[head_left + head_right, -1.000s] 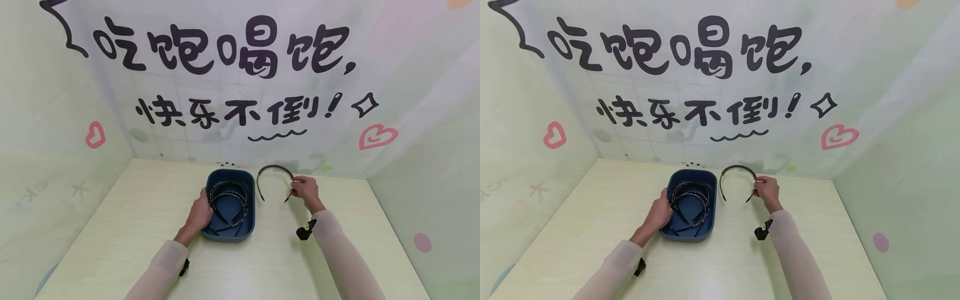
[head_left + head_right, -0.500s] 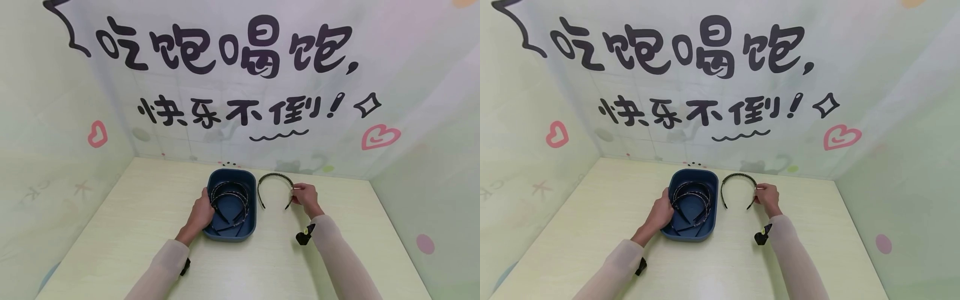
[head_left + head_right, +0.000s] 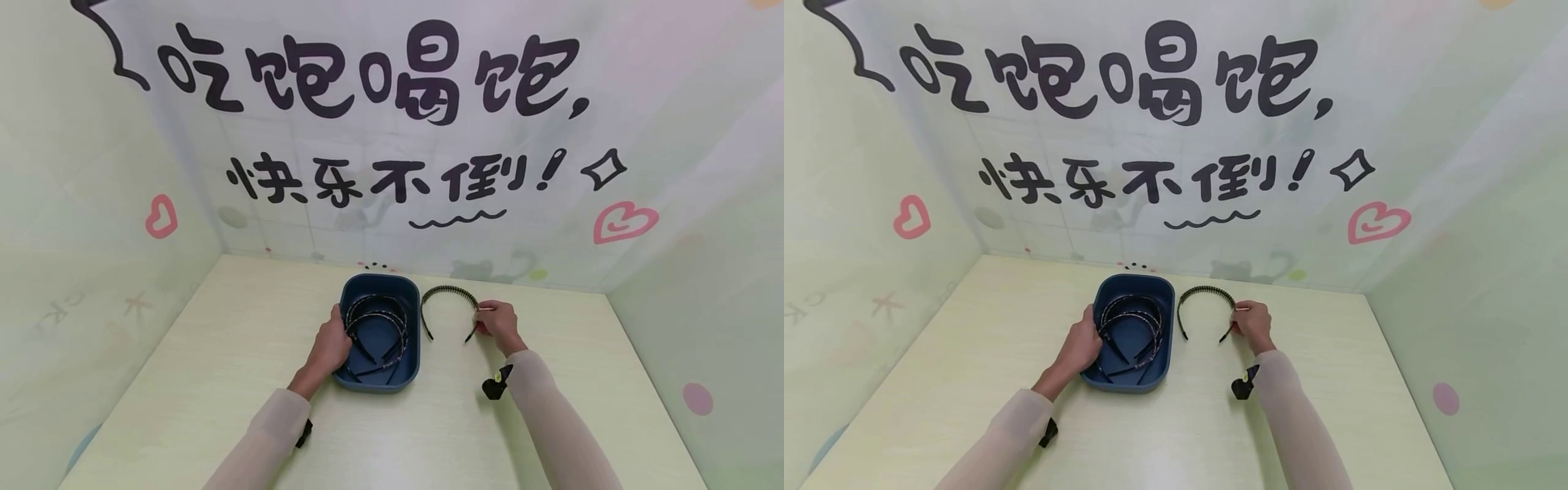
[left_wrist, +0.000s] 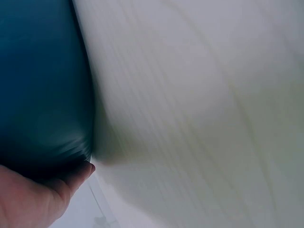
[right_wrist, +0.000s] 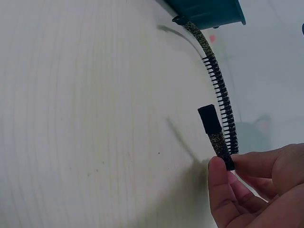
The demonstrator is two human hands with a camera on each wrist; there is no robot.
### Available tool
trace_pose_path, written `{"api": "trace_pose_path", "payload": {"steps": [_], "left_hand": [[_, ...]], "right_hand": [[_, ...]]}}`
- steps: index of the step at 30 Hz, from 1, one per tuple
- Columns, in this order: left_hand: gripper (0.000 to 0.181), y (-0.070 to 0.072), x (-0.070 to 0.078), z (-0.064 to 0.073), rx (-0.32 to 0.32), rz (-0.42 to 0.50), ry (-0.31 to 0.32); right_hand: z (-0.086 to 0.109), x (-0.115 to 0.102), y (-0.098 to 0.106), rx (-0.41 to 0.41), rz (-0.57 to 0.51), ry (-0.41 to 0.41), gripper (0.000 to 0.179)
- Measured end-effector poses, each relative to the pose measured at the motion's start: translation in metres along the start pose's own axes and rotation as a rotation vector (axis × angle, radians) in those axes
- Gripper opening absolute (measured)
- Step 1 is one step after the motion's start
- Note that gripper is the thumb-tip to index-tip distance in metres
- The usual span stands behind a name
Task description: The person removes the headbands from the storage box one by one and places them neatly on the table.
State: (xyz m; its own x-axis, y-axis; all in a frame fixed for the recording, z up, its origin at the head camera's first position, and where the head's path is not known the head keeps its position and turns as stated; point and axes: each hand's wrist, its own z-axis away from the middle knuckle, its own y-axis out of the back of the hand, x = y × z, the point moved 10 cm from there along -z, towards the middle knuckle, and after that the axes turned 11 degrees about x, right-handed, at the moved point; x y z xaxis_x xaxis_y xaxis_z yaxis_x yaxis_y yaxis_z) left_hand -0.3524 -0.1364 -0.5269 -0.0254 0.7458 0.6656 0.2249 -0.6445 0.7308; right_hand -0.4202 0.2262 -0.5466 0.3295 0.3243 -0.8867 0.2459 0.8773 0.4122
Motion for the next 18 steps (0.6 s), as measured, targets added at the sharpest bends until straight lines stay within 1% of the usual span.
{"api": "trace_pose_path", "payload": {"steps": [9, 18], "left_hand": [[0.056, 0.0, 0.0002, 0.0, 0.004, -0.003, -0.005], [0.059, 0.0001, 0.0002, 0.0, 0.002, 0.003, -0.002]], "right_hand": [[0.0002, -0.0006, -0.001, 0.0, 0.014, 0.004, 0.032], [0.0004, -0.0045, -0.0001, -0.009, 0.068, 0.055, 0.031]]}}
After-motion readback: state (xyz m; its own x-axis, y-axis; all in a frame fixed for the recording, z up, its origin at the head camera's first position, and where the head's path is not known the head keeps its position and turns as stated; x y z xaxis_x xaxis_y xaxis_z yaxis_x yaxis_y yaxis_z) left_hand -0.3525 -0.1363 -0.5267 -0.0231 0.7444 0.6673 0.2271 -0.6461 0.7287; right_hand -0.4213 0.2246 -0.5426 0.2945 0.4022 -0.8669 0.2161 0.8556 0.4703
